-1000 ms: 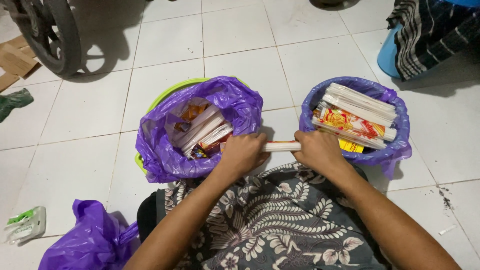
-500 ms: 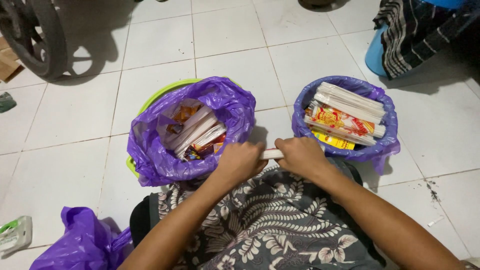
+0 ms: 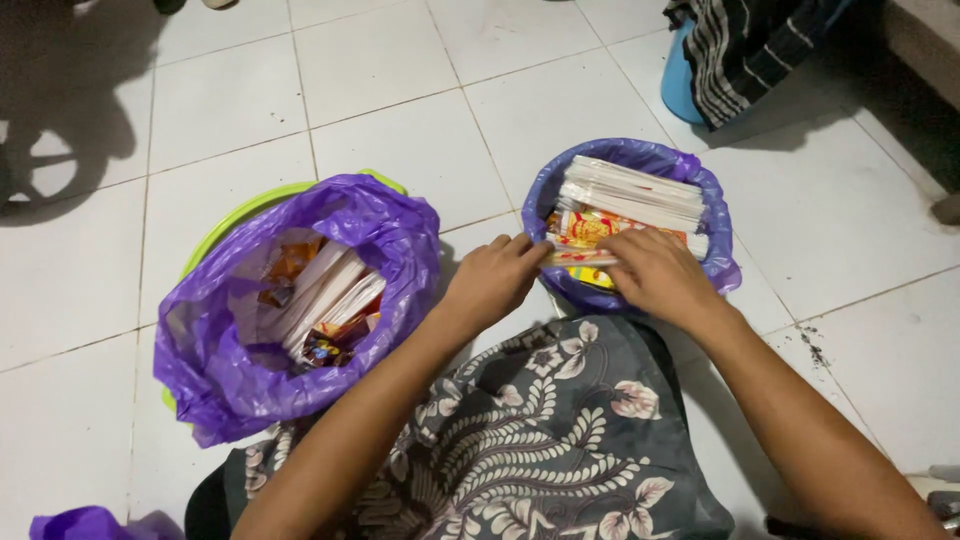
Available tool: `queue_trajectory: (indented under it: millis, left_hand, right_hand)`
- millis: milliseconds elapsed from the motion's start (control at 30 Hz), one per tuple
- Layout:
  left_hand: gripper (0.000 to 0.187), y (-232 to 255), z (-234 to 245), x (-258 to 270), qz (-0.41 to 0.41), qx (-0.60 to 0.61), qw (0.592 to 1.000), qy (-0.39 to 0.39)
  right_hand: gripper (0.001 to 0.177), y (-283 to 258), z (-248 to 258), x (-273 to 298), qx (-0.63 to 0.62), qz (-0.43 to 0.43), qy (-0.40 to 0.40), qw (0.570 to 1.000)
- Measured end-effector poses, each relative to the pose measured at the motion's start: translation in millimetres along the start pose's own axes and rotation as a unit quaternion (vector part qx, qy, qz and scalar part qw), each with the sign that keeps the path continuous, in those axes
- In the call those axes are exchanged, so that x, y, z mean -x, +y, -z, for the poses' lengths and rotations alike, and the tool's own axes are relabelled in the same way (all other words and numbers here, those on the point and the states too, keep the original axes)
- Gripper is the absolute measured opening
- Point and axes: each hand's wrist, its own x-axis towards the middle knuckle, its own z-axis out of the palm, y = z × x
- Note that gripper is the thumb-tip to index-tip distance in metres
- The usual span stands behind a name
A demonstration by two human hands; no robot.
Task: The person sorts food packets and wrapped items into two separate bins by hand while sitting on the floor.
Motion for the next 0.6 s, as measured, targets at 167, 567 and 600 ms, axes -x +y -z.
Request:
queue_trajectory:
  millis: [167, 567, 600]
  left_hand:
    - [0.054, -4, -49, -57, 0.004, 0.071, 0.997, 0.026]
    - [0.059, -13, -99, -109, 0.009, 0.082, 0.996, 0.046]
    - [0.058, -12, -97, -113, 0.024, 0.085, 0.994, 0.07]
  right_hand:
    - [0.045, 43, -10, 0, 0.027, -0.061, 0.031, 0.997]
    - [0.073, 79, -29, -21, 0.025, -0.136, 0.009, 0.99]
    - [0.072, 82, -30, -27, 0.053, -0.135, 0.021, 0.989]
